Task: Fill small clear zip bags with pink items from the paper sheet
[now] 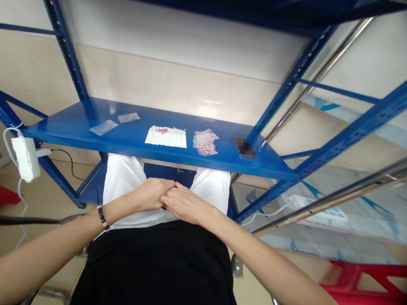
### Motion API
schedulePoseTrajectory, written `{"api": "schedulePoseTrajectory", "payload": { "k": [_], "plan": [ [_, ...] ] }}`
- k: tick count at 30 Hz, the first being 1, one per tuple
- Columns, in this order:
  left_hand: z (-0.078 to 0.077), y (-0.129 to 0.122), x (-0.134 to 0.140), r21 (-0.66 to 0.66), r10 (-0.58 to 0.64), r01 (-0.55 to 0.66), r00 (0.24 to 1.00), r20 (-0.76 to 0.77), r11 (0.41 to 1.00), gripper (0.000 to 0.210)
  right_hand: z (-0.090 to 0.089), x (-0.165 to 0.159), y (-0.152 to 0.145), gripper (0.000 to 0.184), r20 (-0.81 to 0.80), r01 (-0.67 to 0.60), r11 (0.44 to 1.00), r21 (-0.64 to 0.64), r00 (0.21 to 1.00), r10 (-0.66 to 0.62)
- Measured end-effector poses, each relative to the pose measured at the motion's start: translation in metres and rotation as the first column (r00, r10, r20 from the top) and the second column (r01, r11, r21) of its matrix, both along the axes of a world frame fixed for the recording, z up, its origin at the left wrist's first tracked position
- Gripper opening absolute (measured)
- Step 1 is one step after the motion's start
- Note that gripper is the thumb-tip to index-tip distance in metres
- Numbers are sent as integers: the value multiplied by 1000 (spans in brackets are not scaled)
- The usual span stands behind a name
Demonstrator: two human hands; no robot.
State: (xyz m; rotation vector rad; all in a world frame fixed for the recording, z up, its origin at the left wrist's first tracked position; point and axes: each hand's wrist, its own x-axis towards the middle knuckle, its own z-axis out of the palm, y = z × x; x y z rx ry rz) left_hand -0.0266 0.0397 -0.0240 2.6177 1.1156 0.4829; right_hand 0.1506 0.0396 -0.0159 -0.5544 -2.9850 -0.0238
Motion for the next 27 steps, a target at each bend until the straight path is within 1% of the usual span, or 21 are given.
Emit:
{"api": "schedulePoseTrajectory", "payload": {
  "k": [3, 5, 9, 11, 13, 16, 18, 19, 20, 21, 23, 25, 27],
  "plan": [
    [2, -8, 2, 40, -24, 24, 1000, 2, 999, 13, 5, -2, -9, 19, -21, -6, 1000, -1, 1000, 6],
    [3, -9, 2, 40, -49, 49, 999, -6, 998, 13, 8, -2, -13, 21, -34, -12, 1000, -25, 999, 11],
    [6, -2, 1, 20, -105, 107, 991, -86, 994, 11, 10, -1, -9, 18, -12, 3, 993, -120, 1000, -5],
    [7, 3, 0, 28, -117, 121, 986, -121, 992, 8, 13, 0, -6, 14, -1, 19, 991, -134, 1000, -20],
    [7, 8, -1, 54, -122, 129, 985, -121, 990, 5, 19, 1, -6, 13, 2, 31, 992, -120, 1000, -31],
    [8, 17, -9, 90, -117, 123, 991, -63, 988, 5, 35, 8, -12, 21, -32, 42, 994, -99, 998, -46],
    [8, 24, -18, 66, -63, 61, 998, 30, 996, 11, 48, 17, -17, 32, -94, 29, 995, -99, 995, -39],
    [9, 27, -23, 51, -7, 1, 994, 110, 999, 16, 54, 22, -18, 37, -132, 24, 995, -94, 991, -37],
    [10, 30, -28, 36, 63, -72, 976, 210, 997, 21, 59, 27, -17, 40, -169, 30, 996, -82, 985, -44],
    [12, 33, -31, 20, 130, -144, 938, 321, 989, 25, 63, 32, -13, 42, -204, 47, 997, -63, 977, -59],
    [15, 35, -32, -28, 222, -246, 816, 533, 969, 29, 67, 37, 5, 40, -271, 108, 994, -22, 956, -110],
    [16, 36, -29, -114, 257, -245, 699, 668, 963, 29, 66, 34, 36, 35, -344, 166, 986, -7, 926, -159],
    [15, 36, -23, -222, 284, -177, 606, 743, 959, 31, 62, 22, 77, 31, -429, 224, 974, -40, 877, -219]
  ]
}}
